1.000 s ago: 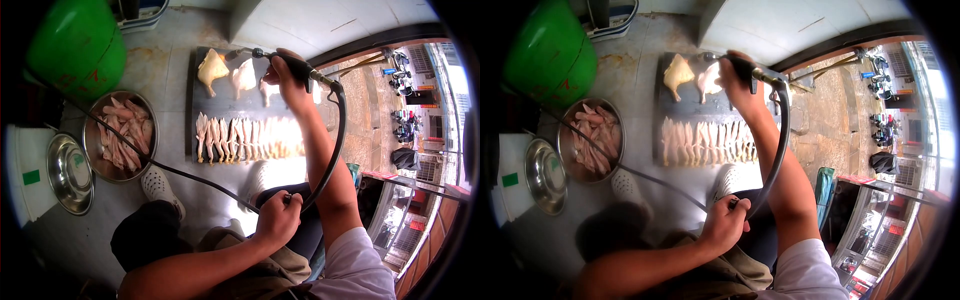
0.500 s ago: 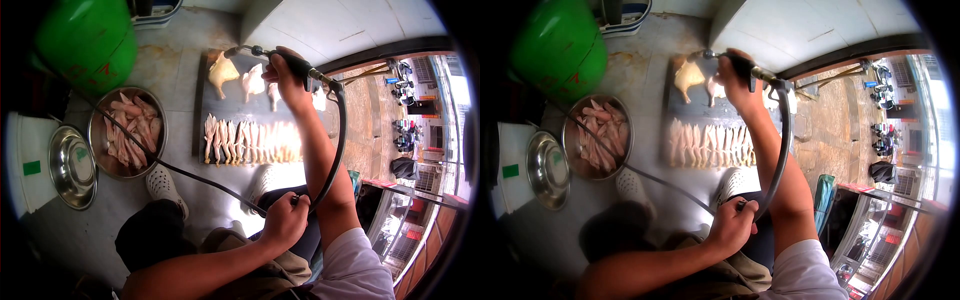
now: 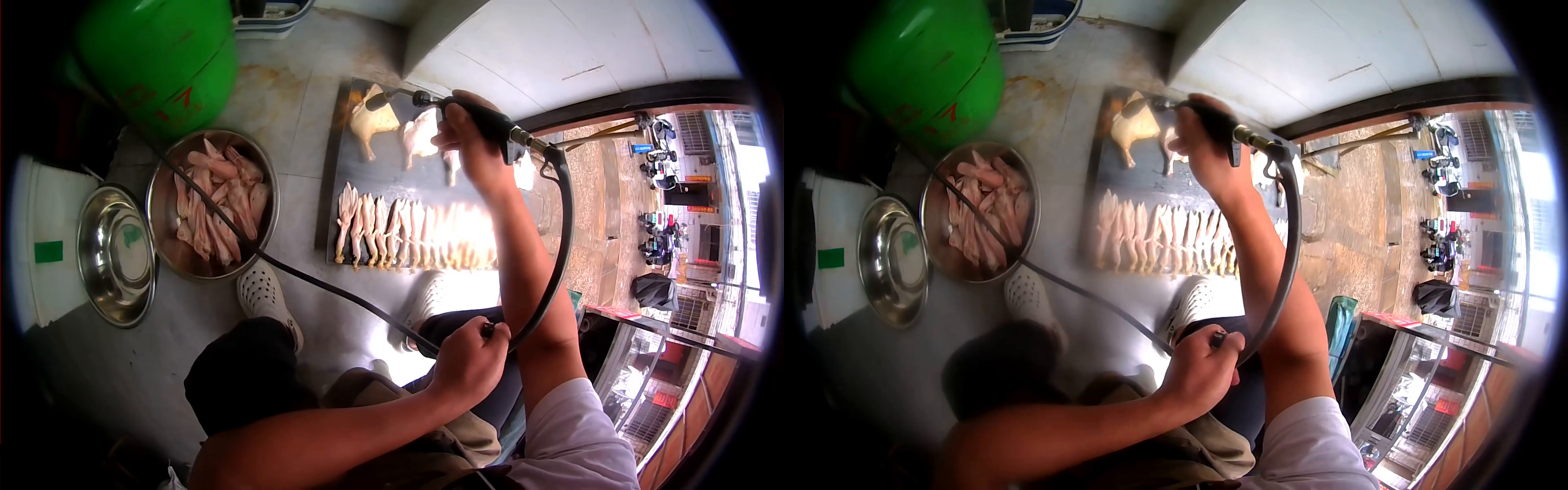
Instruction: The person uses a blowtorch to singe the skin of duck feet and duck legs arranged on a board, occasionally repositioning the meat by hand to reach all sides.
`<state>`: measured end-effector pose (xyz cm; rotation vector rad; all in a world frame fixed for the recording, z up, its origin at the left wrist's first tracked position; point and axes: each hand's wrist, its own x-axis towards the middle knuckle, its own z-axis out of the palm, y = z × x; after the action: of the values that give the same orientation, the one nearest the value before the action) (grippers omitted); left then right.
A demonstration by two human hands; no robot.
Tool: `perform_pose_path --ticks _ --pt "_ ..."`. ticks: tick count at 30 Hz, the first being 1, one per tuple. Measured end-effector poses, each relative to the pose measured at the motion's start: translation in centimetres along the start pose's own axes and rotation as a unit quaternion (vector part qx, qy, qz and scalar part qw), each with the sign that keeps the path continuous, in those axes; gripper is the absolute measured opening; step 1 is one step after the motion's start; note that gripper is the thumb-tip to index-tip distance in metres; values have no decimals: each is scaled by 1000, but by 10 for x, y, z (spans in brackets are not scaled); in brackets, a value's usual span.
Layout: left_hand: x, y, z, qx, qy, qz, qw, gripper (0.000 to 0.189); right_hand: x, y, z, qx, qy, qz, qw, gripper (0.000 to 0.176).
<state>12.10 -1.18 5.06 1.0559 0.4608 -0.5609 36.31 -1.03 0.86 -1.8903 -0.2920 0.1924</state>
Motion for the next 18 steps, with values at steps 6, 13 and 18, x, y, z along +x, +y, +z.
perform_pose_path --ticks 6,13,18 --pt "-2 -1 0 13 -3 15 1000 32 -9 -5 3 -22 -70 18 997 38" --pt "-12 -18 5 35 -18 6 999 32 -39 -4 18 -183 -114 -108 971 32" --pt "-19 -42 8 104 -65 10 992 34 -75 6 38 -322 -236 -295 868 30"
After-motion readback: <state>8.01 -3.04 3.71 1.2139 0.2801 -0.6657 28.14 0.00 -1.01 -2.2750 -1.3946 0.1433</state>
